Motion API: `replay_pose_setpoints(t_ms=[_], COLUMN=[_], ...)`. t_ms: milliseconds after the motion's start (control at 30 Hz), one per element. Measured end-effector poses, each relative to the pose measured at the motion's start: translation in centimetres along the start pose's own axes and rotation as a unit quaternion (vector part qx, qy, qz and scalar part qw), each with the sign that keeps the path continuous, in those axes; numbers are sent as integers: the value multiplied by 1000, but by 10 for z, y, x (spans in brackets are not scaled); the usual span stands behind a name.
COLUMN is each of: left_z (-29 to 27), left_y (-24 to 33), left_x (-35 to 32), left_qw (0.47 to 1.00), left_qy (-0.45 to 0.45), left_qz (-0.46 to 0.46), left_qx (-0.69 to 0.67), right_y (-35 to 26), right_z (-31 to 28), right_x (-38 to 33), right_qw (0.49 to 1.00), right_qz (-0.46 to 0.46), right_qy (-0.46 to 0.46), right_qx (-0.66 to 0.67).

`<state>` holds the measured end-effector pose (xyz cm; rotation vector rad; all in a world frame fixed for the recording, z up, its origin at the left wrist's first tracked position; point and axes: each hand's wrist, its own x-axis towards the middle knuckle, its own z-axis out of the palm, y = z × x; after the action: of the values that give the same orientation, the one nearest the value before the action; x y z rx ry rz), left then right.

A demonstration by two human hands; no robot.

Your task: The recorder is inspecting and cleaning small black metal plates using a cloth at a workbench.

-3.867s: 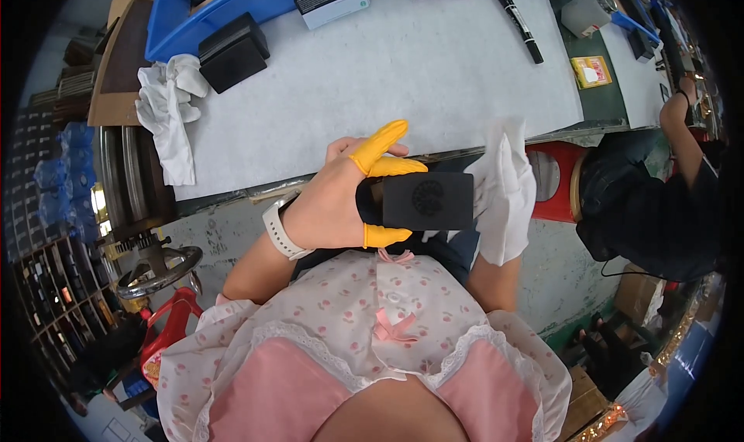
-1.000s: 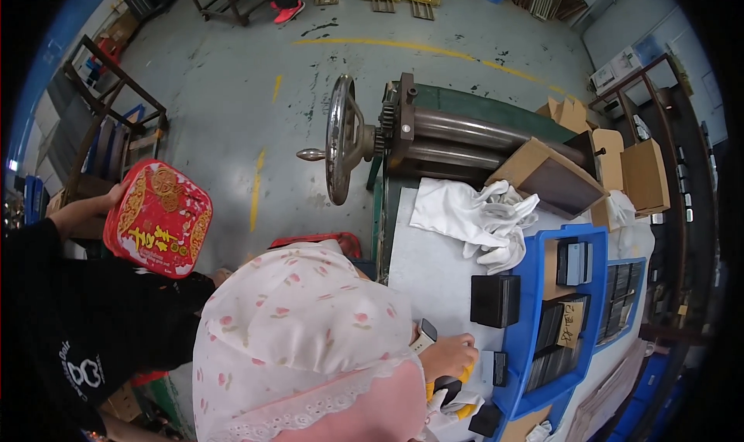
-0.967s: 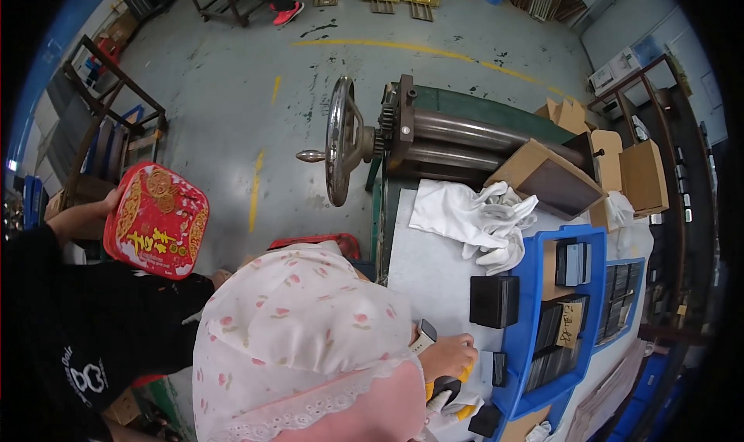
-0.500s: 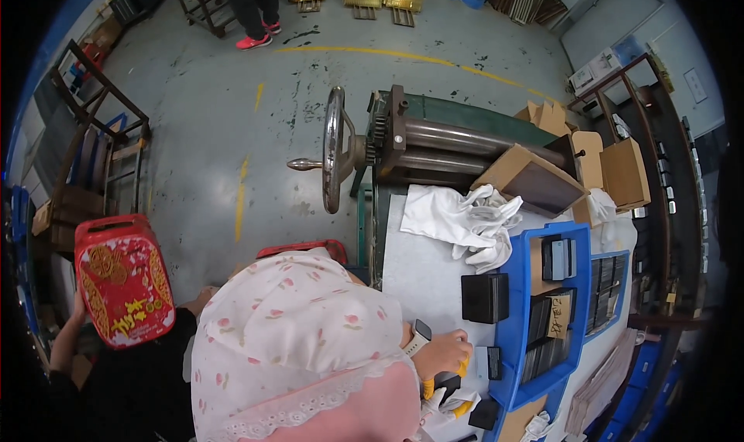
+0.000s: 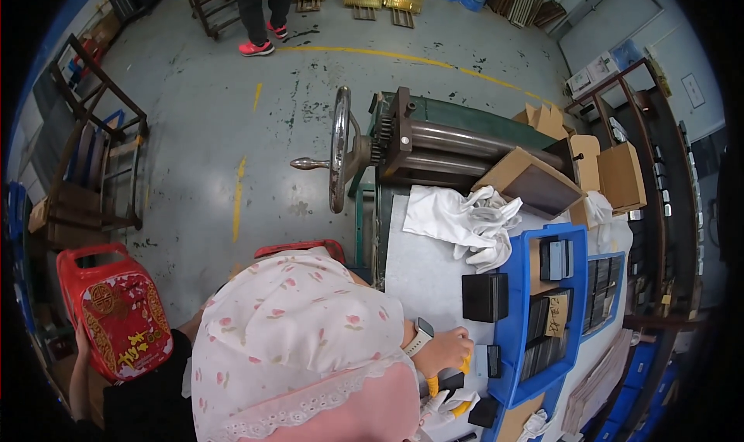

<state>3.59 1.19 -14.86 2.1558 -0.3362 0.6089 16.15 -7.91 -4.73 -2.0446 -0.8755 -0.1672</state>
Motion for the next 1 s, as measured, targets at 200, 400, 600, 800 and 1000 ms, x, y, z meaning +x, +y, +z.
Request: replay_pose_setpoints(t_ms=[200,400,600,800,1000], left_z=[3,-11,-12,-8,-13], left_y=[-1,6,8,7,10], left_x=[1,3,3,2,2], left_qw=[1000,994,993,992,994], left_qy=[4,107,99,104,90], left_qz=[5,-28,-30,-24,-27], left_qx=[1,-15,-60,-60,-62], right_y=[-4,-13,-24,-32,-40], right_z=[3,8,16,27,38], right_x=[8,15,25,35,45], right_qw=[999,997,993,987,981], right_qz=[-35,-73,-115,-152,-184], right_qy=[-9,-15,-20,-27,-34], right_qx=[-13,-22,-27,-35,-44])
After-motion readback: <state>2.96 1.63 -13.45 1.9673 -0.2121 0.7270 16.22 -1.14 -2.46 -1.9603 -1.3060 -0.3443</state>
